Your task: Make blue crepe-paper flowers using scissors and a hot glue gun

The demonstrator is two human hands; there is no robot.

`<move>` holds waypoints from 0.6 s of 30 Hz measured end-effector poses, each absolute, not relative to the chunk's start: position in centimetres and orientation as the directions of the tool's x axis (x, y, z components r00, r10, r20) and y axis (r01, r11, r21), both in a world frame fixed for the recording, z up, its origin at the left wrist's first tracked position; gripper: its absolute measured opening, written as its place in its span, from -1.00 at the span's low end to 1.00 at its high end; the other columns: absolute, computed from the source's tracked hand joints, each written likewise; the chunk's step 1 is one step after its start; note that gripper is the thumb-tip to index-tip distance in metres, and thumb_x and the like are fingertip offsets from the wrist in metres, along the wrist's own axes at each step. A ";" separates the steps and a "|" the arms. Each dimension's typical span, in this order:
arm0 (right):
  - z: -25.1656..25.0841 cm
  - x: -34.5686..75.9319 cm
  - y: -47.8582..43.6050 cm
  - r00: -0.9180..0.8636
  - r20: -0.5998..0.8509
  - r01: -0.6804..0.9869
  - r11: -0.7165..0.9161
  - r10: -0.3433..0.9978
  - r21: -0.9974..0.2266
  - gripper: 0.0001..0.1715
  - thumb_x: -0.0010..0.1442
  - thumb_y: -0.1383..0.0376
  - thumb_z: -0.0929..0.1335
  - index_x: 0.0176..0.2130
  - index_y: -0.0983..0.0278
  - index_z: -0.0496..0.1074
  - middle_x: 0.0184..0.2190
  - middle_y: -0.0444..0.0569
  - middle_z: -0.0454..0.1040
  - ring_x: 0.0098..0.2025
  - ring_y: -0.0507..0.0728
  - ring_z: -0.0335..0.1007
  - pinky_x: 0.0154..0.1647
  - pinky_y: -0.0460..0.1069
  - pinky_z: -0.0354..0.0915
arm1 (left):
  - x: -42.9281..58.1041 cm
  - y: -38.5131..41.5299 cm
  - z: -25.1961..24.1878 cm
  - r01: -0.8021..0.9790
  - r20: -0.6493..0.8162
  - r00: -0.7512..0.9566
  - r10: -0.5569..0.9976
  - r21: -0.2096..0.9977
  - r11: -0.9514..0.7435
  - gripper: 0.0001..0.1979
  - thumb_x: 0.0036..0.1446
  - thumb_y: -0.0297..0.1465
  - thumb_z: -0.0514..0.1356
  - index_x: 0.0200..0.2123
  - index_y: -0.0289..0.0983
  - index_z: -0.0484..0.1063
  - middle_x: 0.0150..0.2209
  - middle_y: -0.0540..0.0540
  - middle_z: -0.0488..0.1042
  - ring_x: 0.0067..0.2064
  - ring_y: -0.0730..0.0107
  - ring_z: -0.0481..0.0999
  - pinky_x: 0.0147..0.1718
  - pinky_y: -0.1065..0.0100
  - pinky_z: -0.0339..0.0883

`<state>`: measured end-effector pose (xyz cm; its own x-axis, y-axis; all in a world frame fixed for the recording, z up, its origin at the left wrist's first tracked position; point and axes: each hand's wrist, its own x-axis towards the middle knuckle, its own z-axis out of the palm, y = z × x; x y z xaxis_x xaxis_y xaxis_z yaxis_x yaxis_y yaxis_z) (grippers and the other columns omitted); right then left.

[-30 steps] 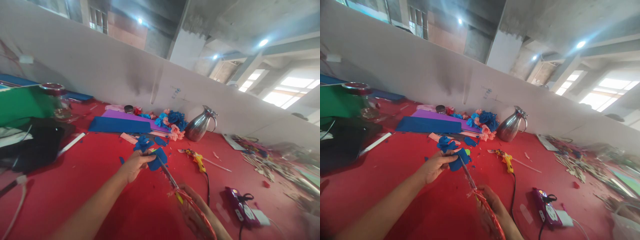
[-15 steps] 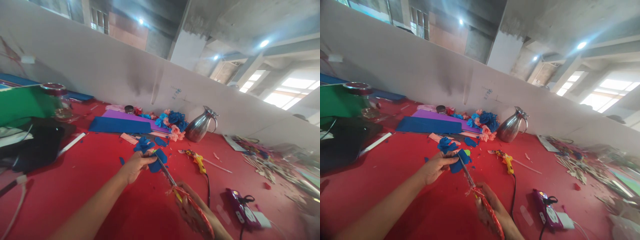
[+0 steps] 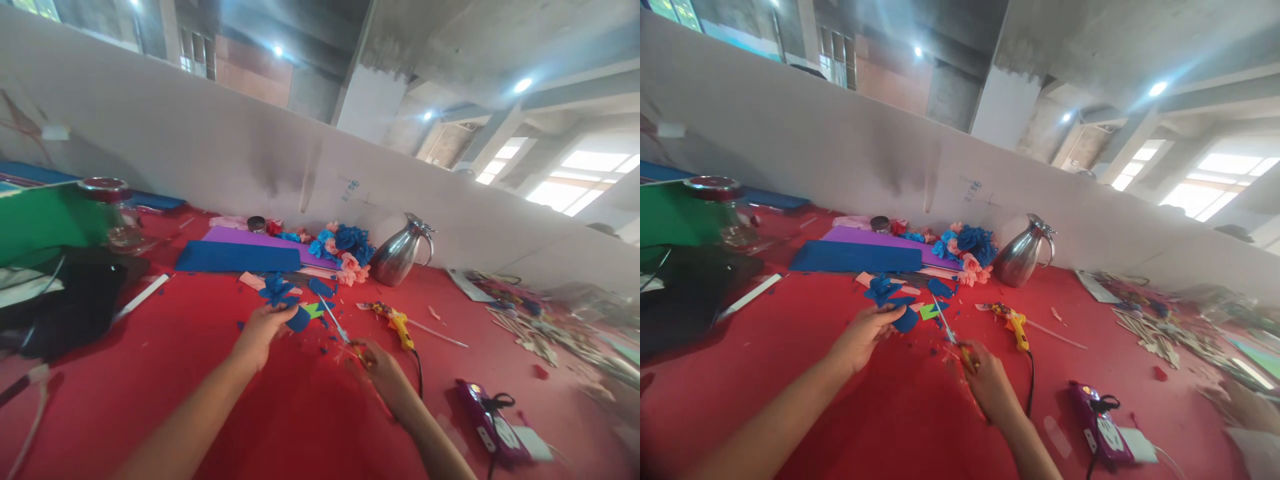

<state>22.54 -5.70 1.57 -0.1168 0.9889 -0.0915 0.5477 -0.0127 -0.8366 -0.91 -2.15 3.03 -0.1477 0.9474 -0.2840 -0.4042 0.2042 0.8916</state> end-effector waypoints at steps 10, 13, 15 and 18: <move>2.7 22.9 -1.4 -0.132 0.097 0.952 0.154 0.986 -0.264 -0.67 0.11 0.32 0.33 -0.11 0.20 0.51 -0.11 0.12 0.49 0.01 0.30 0.34 -0.02 0.10 0.20 | -1.0 -1.9 2.4 -0.350 -0.311 -0.235 0.921 0.911 0.218 -0.71 -0.34 -0.31 0.42 -0.51 -0.27 0.44 -0.58 0.05 0.45 -0.57 0.51 0.33 -0.56 0.45 0.01; 3.3 19.9 -1.9 -0.137 0.197 0.836 0.220 0.971 -0.503 -0.70 0.16 0.28 0.31 -0.10 0.23 0.49 -0.08 0.11 0.47 0.00 0.26 0.34 -0.02 0.10 0.21 | -0.5 -2.1 2.3 -0.364 -0.287 -0.236 0.929 0.912 0.189 -0.69 -0.37 -0.32 0.43 -0.54 -0.27 0.41 -0.62 0.11 0.39 -0.59 0.58 0.25 -0.56 0.46 0.03; 3.2 17.5 -2.3 -0.217 0.145 0.587 0.247 0.965 -0.771 -0.62 0.11 0.16 0.37 -0.07 0.23 0.43 -0.14 0.04 0.50 -0.10 0.19 0.40 -0.08 0.06 0.26 | -0.2 -2.2 2.3 -0.404 -0.270 -0.219 0.938 0.900 0.164 -0.66 -0.39 -0.31 0.44 -0.52 -0.28 0.41 -0.58 0.09 0.41 -0.54 0.54 0.32 -0.51 0.46 0.12; 1.9 14.7 -2.4 -0.301 0.019 0.160 0.070 0.953 -0.985 -0.62 -0.01 0.10 0.44 -0.24 0.29 0.43 -0.33 -0.06 0.51 -0.29 0.10 0.42 -0.23 -0.01 0.28 | 0.4 -2.5 2.5 -0.437 -0.279 -0.176 0.944 0.882 0.179 -0.65 -0.39 -0.31 0.45 -0.49 -0.28 0.42 -0.52 0.05 0.46 -0.44 0.45 0.41 -0.42 0.41 0.23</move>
<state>14.68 -2.43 1.95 -0.3010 0.9535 0.0186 0.1596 0.0696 -0.9847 0.37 -2.50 2.47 -0.1760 0.9440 -0.2790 -0.4366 0.1791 0.8816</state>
